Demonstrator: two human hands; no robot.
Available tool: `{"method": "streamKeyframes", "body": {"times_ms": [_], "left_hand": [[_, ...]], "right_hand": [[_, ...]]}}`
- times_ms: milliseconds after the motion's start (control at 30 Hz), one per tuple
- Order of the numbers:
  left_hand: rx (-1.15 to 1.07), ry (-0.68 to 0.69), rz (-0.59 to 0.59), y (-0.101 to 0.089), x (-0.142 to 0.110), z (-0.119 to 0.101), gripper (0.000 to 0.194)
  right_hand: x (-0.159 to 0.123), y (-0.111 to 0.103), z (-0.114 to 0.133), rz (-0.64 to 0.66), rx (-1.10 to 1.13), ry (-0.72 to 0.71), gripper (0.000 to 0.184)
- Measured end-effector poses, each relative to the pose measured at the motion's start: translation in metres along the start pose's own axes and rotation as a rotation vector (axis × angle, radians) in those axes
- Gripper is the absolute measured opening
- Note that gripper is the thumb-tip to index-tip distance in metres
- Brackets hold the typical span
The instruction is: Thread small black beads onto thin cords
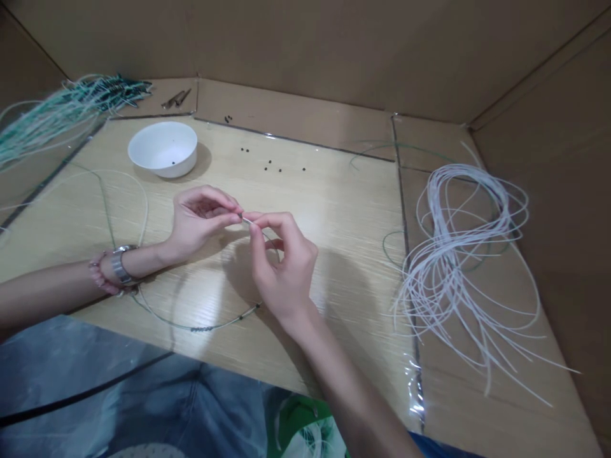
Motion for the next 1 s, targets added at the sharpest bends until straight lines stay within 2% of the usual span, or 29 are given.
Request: {"method": "streamKeyframes", "body": {"times_ms": [167, 267, 333, 467, 533, 567, 633, 800, 1000], "left_hand": [[0.111, 0.156, 0.02, -0.002, 0.0, -0.004, 0.012], [0.318, 0.246, 0.068, -0.006, 0.017, -0.021, 0.008], [0.537, 0.286, 0.099, -0.013, 0.042, -0.037, 0.007], [1.107, 0.195, 0.11, -0.038, 0.122, -0.053, 0.013], [1.377, 0.013, 0.14, -0.056, 0.16, -0.041, 0.016], [1.498, -0.075, 0.203, -0.063, 0.174, -0.031, 0.016], [1.576, -0.157, 0.246, -0.075, 0.193, -0.015, 0.017], [1.669, -0.273, 0.309, -0.088, 0.204, 0.022, 0.025], [1.696, -0.32, 0.317, -0.091, 0.212, 0.046, 0.024]], "right_hand": [[0.0, 0.0, 0.001, 0.006, -0.005, -0.004, 0.006], [0.0, -0.002, 0.001, -0.005, -0.015, -0.001, 0.006], [0.0, -0.002, 0.0, -0.013, -0.015, 0.006, 0.005], [0.002, -0.003, 0.0, -0.016, -0.007, 0.015, 0.003], [0.002, -0.004, 0.001, -0.015, -0.004, 0.01, 0.004], [0.002, -0.005, 0.001, -0.017, -0.003, 0.009, 0.004], [0.003, -0.006, 0.001, -0.028, -0.003, 0.011, 0.005], [0.004, -0.009, -0.002, -0.036, -0.006, 0.031, 0.006], [0.003, -0.011, -0.001, -0.048, 0.008, 0.017, 0.006]]}}
Point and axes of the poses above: each hand's wrist, its own x-axis towards the middle knuckle, its own y-axis out of the palm, z = x × y, the point moved 7 cm from there along x, towards the middle knuckle, and after that the axes turned 5 degrees about z, right-handed, at the moved point
